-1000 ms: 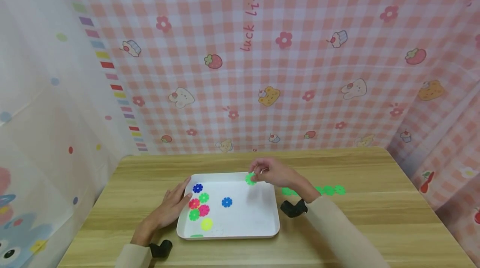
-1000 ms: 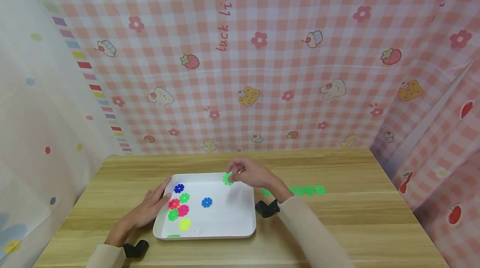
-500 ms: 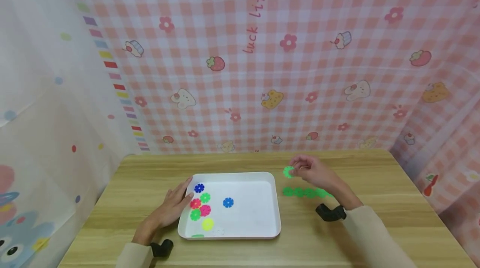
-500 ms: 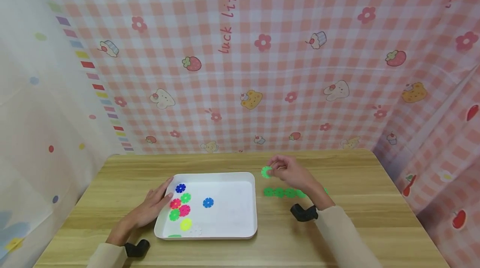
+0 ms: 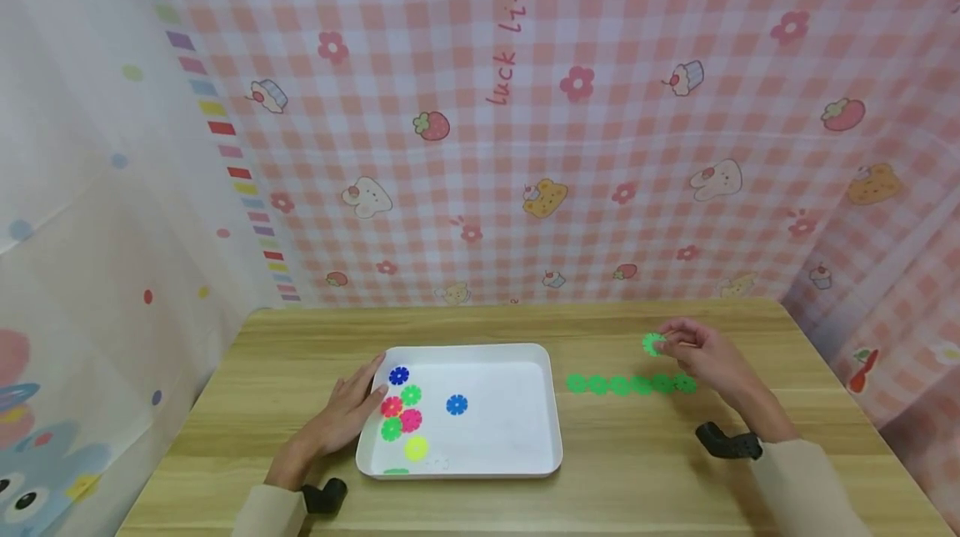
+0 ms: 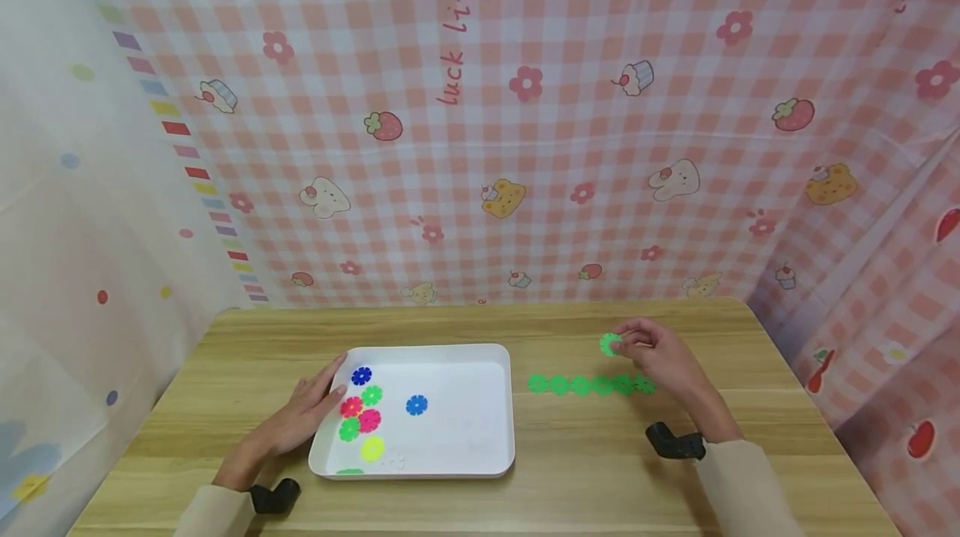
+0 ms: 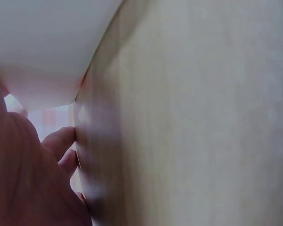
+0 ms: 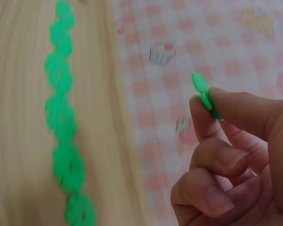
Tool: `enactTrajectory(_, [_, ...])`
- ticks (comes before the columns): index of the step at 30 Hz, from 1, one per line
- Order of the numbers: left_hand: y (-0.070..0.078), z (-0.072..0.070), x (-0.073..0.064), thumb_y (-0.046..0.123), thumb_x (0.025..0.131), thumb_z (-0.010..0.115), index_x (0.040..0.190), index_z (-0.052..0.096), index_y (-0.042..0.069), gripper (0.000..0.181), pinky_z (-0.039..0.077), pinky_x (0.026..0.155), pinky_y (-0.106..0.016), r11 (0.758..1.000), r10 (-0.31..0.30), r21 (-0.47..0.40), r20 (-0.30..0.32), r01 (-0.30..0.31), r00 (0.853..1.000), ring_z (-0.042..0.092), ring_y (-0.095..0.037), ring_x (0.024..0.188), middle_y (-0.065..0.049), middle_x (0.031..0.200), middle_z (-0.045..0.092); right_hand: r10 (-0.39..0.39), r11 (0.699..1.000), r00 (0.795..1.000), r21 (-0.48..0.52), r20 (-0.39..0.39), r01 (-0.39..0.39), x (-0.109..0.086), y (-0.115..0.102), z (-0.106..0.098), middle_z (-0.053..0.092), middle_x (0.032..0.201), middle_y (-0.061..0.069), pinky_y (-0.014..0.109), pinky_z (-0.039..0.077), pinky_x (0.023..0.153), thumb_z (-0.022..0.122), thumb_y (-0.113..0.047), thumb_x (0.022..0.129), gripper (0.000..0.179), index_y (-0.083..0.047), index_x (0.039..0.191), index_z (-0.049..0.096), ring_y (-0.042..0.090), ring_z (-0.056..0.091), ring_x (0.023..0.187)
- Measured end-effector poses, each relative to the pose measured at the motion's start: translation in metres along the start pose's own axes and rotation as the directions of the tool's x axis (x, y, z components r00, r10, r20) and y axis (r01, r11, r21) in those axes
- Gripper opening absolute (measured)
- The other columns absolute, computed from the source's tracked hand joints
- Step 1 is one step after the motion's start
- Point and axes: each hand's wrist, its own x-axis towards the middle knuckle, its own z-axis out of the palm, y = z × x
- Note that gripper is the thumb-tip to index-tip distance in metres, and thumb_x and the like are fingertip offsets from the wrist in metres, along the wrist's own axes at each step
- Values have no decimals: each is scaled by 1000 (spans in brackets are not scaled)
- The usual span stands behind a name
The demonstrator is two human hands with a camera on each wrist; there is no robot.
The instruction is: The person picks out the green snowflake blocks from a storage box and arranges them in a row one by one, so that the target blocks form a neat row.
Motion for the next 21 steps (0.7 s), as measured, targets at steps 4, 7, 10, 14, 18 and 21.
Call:
enactTrajectory(4, [0,0,0,47,107,31,161,9,20,65,-10,115,-67,1000,1,-3,1,-1,1000,7,-42,151,-17,165,14,26,999,997,-45,-66,-29,-8,15,-13,64,94,1,29,44,55,61,-26,100,38,1,125,53,10,47,64])
enactTrajectory(7, [-1,0,1,48,107,32,161,9,20,65,-10,115,-66,1000,-4,-4,2,4,1000,7,-42,151,-17,165,14,23,996,995,-81,-98,-31,-15,27,-22,65,95,0,30,47,58,59,-28,101,39,1,126,55,13,53,71])
enactTrajectory(10, [-2,1,1,49,106,32,161,8,21,66,-10,115,-66,1000,-8,-7,4,8,1000,6,-42,151,-16,165,14,4,991,992,-134,-123,-21,-20,38,-29,68,97,1,28,47,59,58,-28,102,38,1,126,56,12,55,74])
enactTrajectory(14, [-3,2,1,49,106,32,161,8,22,65,-10,115,-66,1000,-6,-6,3,6,1000,6,-41,151,-16,165,14,10,973,987,-224,-161,-46,-25,48,-35,68,96,4,26,45,60,59,-31,101,38,-1,124,59,8,54,77])
enactTrajectory(18, [-3,3,0,48,107,32,161,9,21,65,-10,115,-67,1000,2,-8,-3,-2,1000,7,-41,151,-16,165,14,61,958,981,-265,-184,-109,-28,57,-38,66,96,7,25,45,63,61,-36,99,41,-2,123,60,9,54,79])
enactTrajectory(21, [-3,3,-1,47,107,32,161,9,21,65,-9,115,-66,1000,3,-10,-6,-3,1000,7,-41,152,-16,165,14,93,952,977,-270,-191,-143,-29,63,-40,65,97,8,26,46,62,62,-35,99,41,-1,122,60,10,54,78])
